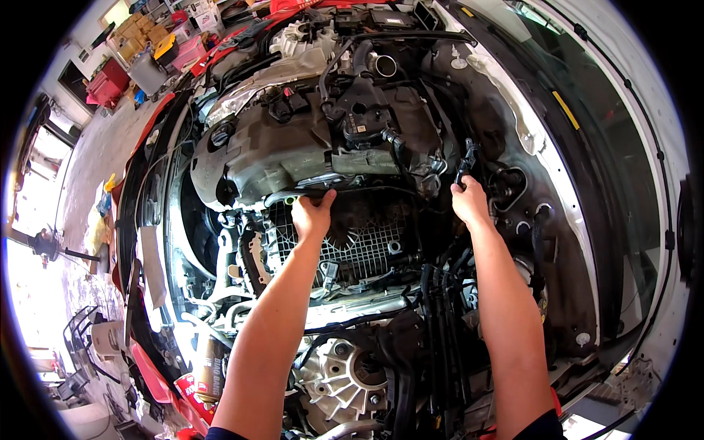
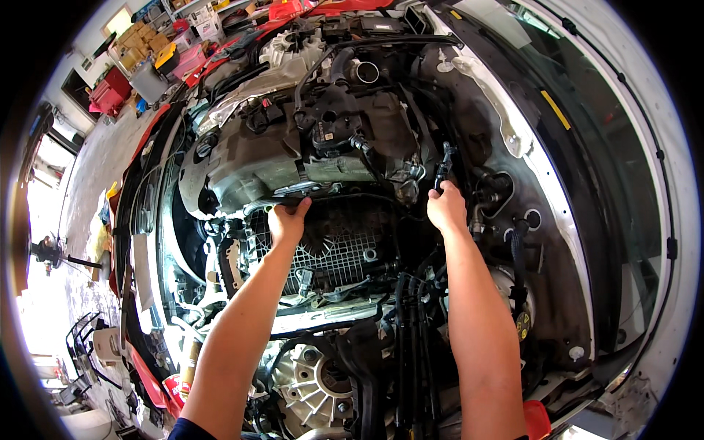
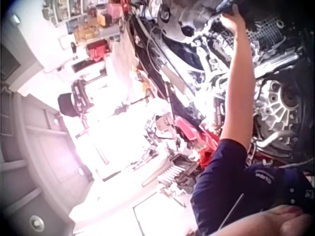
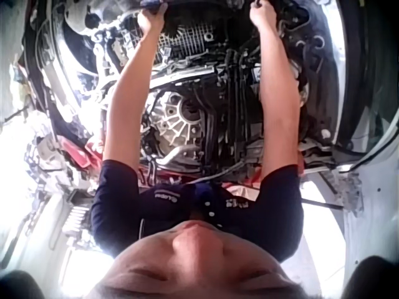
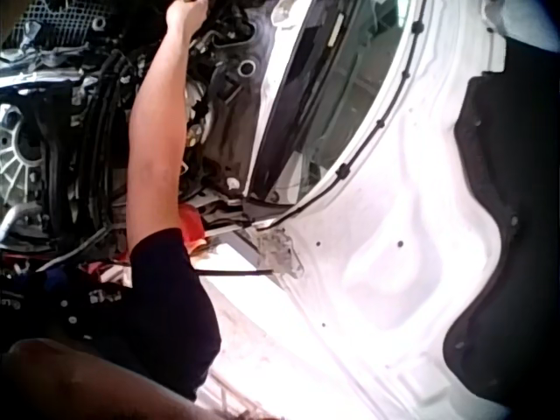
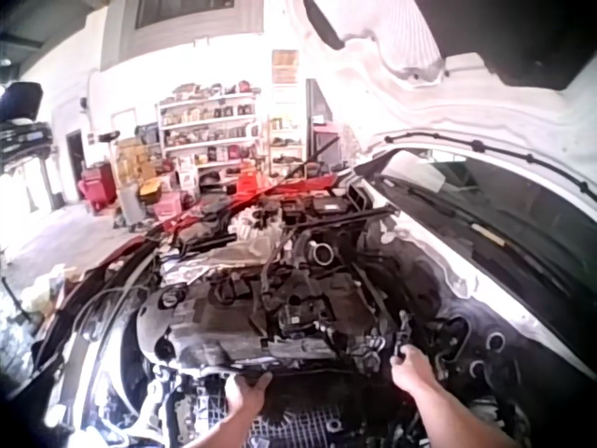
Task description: The person picks up a hose assembly from the floor by hand, brings it to the vehicle's open engine bay, and connects its ends into the engine.
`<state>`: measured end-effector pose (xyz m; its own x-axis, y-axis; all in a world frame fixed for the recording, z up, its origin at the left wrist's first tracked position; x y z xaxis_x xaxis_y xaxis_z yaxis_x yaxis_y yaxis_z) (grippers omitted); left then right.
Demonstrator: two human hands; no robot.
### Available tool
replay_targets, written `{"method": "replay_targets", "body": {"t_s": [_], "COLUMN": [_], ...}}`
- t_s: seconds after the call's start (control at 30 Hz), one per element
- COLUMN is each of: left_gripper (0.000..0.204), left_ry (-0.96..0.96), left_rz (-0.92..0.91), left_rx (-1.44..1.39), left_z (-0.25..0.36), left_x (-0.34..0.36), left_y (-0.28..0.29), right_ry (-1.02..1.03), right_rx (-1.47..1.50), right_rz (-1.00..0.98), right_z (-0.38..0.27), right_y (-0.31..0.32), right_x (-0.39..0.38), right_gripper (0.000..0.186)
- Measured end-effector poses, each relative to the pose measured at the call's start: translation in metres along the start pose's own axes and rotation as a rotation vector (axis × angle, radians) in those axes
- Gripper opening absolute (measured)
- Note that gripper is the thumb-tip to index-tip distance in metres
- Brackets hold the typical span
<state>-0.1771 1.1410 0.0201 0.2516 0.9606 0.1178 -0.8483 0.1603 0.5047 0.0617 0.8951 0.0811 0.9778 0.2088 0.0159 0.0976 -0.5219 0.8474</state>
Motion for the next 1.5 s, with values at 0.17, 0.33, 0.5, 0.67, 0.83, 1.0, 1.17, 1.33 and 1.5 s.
{"method": "replay_targets", "body": {"t_s": [0.17,0.33,0.5,0.67,0.83,1.0,1.17,1.33,1.5], "left_gripper": [0.046,0.048,0.045,0.037,0.038,0.039,0.039,0.04,0.04], "left_ry": [0.04,0.044,0.035,0.034,0.046,0.033,0.03,0.015,0.004], "left_rz": [-0.024,-0.014,-0.052,-0.038,-0.044,-0.043,-0.03,-0.059,-0.034], "left_rx": [0.044,0.042,-0.02,-0.133,-0.098,-0.091,-0.132,-0.096,-0.069], "left_z": [-0.002,-0.004,-0.006,-0.001,-0.002,-0.004,-0.006,-0.004,-0.007], "left_x": [0.004,0.002,0.005,0.005,0.007,0.007,0.006,0.005,0.005], "left_y": [0.001,0.002,0.0,0.002,0.003,0.001,0.002,0.001,0.004], "right_ry": [-0.029,0.027,0.026,0.008,0.004,0.013,-0.013,-0.077,-0.112], "right_rx": [0.012,0.088,0.273,0.362,0.346,0.394,0.498,0.515,0.491], "right_rz": [-0.024,0.04,-0.022,-0.029,-0.067,-0.06,-0.082,-0.109,-0.118], "right_z": [-0.004,0.002,0.027,0.035,0.031,0.023,0.016,0.019,0.009], "right_y": [0.002,-0.006,-0.027,-0.034,-0.03,-0.024,-0.019,-0.018,-0.013], "right_x": [-0.001,0.004,0.021,0.023,0.019,0.013,0.007,0.008,0.0], "right_gripper": [0.041,0.039,0.042,0.041,0.03,0.021,0.019,0.022,0.025]}}
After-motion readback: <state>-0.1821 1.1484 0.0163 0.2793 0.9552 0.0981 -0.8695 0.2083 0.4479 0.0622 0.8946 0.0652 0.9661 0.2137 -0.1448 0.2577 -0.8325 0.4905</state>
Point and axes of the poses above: each hand's wrist, its own x-axis towards the middle knuckle, its own y-axis out of the back of the hand, z = x × y, the point moved 3 cm from there along x, towards the middle knuckle, and after that the axes turned 10 degrees about z, right-handed, at the moved point
